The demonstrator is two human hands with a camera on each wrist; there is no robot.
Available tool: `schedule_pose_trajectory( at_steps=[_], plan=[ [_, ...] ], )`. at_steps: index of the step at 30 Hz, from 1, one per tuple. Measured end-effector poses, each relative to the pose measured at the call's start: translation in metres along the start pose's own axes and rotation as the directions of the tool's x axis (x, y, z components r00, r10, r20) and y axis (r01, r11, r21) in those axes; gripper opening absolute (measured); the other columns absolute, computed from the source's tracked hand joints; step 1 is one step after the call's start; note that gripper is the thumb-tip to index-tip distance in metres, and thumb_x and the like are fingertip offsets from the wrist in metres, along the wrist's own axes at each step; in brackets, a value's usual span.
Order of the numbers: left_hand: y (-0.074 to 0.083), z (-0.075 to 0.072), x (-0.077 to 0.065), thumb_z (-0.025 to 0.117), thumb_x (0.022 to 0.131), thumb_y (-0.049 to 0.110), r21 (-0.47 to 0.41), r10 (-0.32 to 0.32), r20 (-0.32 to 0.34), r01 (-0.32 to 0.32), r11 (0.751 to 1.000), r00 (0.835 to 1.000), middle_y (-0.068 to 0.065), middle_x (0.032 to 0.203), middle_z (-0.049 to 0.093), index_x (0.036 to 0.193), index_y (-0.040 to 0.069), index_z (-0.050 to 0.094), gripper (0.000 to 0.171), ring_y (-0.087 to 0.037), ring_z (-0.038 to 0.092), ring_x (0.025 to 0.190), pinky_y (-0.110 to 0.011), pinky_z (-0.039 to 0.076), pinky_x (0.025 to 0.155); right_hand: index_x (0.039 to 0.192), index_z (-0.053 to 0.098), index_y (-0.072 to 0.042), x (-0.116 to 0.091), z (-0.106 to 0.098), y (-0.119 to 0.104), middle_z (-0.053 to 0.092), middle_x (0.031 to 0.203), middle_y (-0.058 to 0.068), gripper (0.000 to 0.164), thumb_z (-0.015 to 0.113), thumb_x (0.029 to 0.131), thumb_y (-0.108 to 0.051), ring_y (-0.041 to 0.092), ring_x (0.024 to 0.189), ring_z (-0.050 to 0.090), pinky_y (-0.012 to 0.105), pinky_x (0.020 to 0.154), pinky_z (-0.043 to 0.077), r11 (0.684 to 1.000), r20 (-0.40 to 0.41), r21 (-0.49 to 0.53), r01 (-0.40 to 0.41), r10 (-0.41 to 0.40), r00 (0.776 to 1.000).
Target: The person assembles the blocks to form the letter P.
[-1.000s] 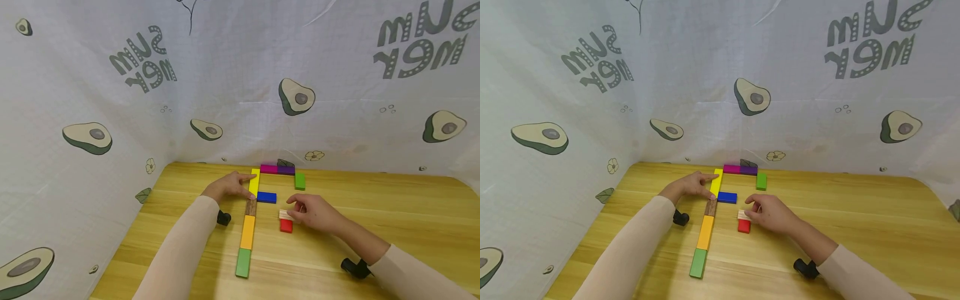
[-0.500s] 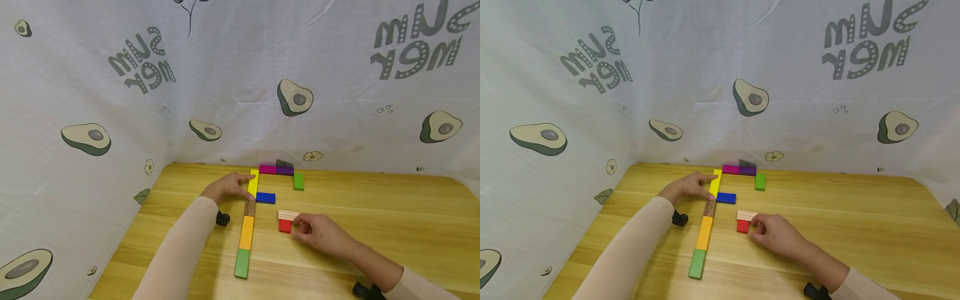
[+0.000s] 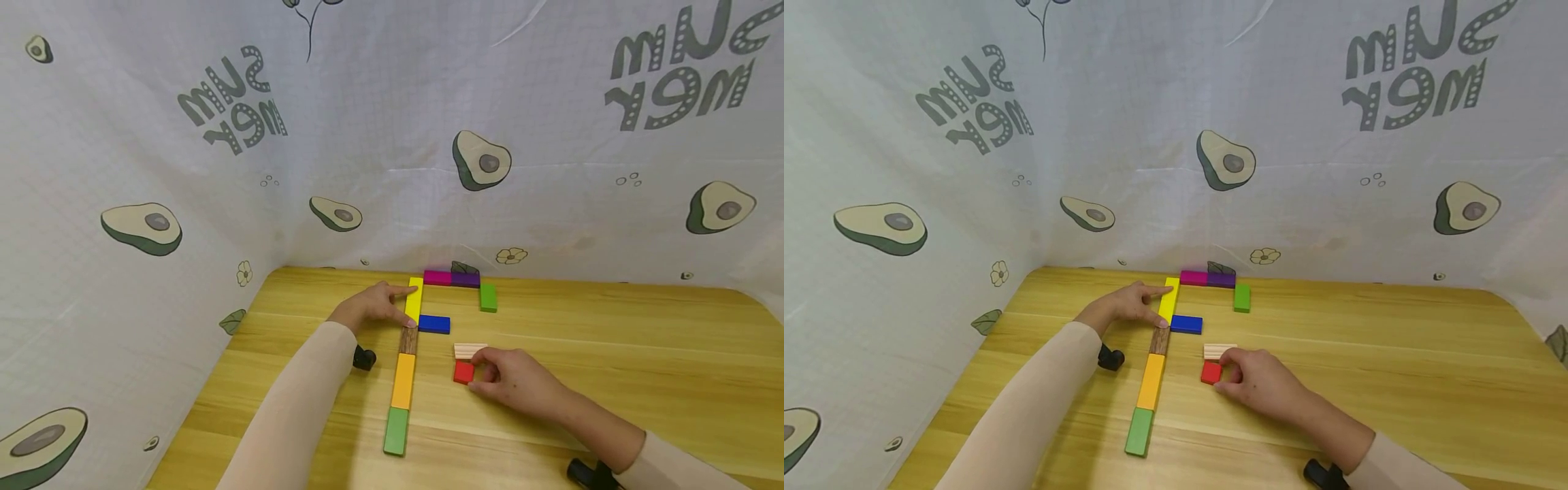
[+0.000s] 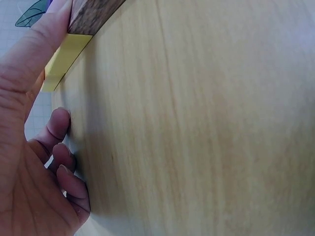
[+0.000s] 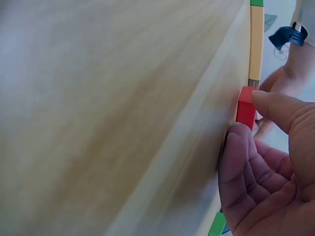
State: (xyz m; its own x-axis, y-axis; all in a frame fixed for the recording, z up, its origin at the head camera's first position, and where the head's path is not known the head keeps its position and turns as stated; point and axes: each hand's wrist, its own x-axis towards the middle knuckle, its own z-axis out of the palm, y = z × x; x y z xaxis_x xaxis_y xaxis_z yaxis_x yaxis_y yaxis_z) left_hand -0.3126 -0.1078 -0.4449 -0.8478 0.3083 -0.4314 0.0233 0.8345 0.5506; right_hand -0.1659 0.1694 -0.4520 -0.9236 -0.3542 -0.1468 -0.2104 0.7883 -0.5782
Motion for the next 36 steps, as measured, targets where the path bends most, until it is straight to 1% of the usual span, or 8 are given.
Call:
schedule_pose_trajectory(
  at_steps=[9,13,17,20,24,27,31,36],
  plan=[
    [-0.001,0.001,0.001,0.087,0.075,0.052,-0.005,0.005,0.002,-0.005,1.000,1.000,-0.014,0.162,0.032,0.152,0.049,0.043,0.088,-0.039,0.034,0.144,-0.063,0.028,0.122,0.106,0.070,-0.017,0.002,0.003,-0.004,0.058,0.073,-0.009,0.031,0.084,0.084,-0.033,0.009,0.064,0.050,0.022,0.057,0.041,0.998,-0.005,-0.042,-0.038,0.038,0.999],
    [-0.002,0.001,0.002,0.087,0.075,0.053,0.001,0.011,0.003,-0.011,1.000,1.000,-0.015,0.161,0.032,0.152,0.048,0.043,0.088,-0.039,0.035,0.143,-0.062,0.028,0.121,0.106,0.070,-0.017,0.001,0.002,-0.004,0.058,0.072,-0.010,0.029,0.083,0.086,-0.032,0.008,0.064,0.050,0.021,0.057,0.041,0.999,0.001,-0.049,-0.019,0.019,1.000],
    [-0.002,0.000,0.002,0.086,0.076,0.053,0.003,0.012,0.005,-0.012,1.000,1.000,-0.014,0.162,0.032,0.152,0.049,0.043,0.088,-0.039,0.034,0.145,-0.062,0.028,0.122,0.106,0.069,-0.016,0.001,-0.004,-0.002,0.060,0.075,-0.010,0.027,0.081,0.088,-0.032,0.008,0.066,0.051,0.021,0.059,0.044,1.000,0.011,-0.013,0.005,-0.005,1.000],
    [-0.002,0.000,0.002,0.086,0.076,0.053,0.003,0.022,0.007,-0.022,1.000,1.000,-0.015,0.161,0.032,0.152,0.048,0.043,0.088,-0.038,0.034,0.144,-0.062,0.028,0.122,0.108,0.069,-0.015,0.004,-0.011,-0.001,0.060,0.077,-0.009,0.029,0.080,0.089,-0.034,0.010,0.069,0.053,0.022,0.060,0.046,1.000,0.003,0.010,0.015,-0.015,1.000],
    [-0.002,0.000,0.001,0.086,0.077,0.052,0.007,0.044,0.009,-0.044,0.999,0.999,-0.016,0.154,0.038,0.153,0.048,0.042,0.088,-0.036,0.040,0.137,-0.060,0.032,0.120,0.110,0.069,-0.013,0.009,-0.021,0.000,0.061,0.080,-0.007,0.030,0.079,0.090,-0.034,0.011,0.073,0.053,0.021,0.062,0.047,1.000,-0.027,-0.001,0.027,-0.027,0.999],
    [-0.003,-0.001,0.002,0.086,0.077,0.052,0.005,0.051,0.009,-0.051,0.999,0.999,-0.016,0.152,0.041,0.153,0.048,0.042,0.088,-0.034,0.042,0.135,-0.059,0.034,0.119,0.112,0.069,-0.011,0.016,-0.026,0.003,0.062,0.082,-0.006,0.029,0.078,0.091,-0.029,0.012,0.074,0.053,0.021,0.062,0.048,0.999,-0.052,-0.015,0.038,-0.039,0.998],
    [-0.003,-0.001,0.003,0.086,0.077,0.052,0.006,0.044,0.006,-0.044,0.999,0.999,-0.016,0.158,0.037,0.153,0.048,0.042,0.087,-0.034,0.039,0.141,-0.059,0.032,0.121,0.113,0.068,-0.009,0.026,-0.030,0.010,0.062,0.084,-0.004,0.030,0.077,0.092,-0.029,0.012,0.076,0.054,0.022,0.065,0.049,0.999,-0.064,-0.038,0.039,-0.041,0.997],
    [-0.002,-0.001,0.002,0.086,0.077,0.053,0.009,0.033,0.008,-0.034,0.999,0.999,-0.015,0.162,0.032,0.153,0.048,0.042,0.087,-0.037,0.035,0.145,-0.062,0.029,0.121,0.115,0.068,-0.005,0.039,-0.034,0.020,0.064,0.089,-0.001,0.034,0.075,0.094,-0.031,0.014,0.081,0.056,0.028,0.072,0.052,0.999,-0.059,-0.039,0.028,-0.030,0.998]
  ],
)
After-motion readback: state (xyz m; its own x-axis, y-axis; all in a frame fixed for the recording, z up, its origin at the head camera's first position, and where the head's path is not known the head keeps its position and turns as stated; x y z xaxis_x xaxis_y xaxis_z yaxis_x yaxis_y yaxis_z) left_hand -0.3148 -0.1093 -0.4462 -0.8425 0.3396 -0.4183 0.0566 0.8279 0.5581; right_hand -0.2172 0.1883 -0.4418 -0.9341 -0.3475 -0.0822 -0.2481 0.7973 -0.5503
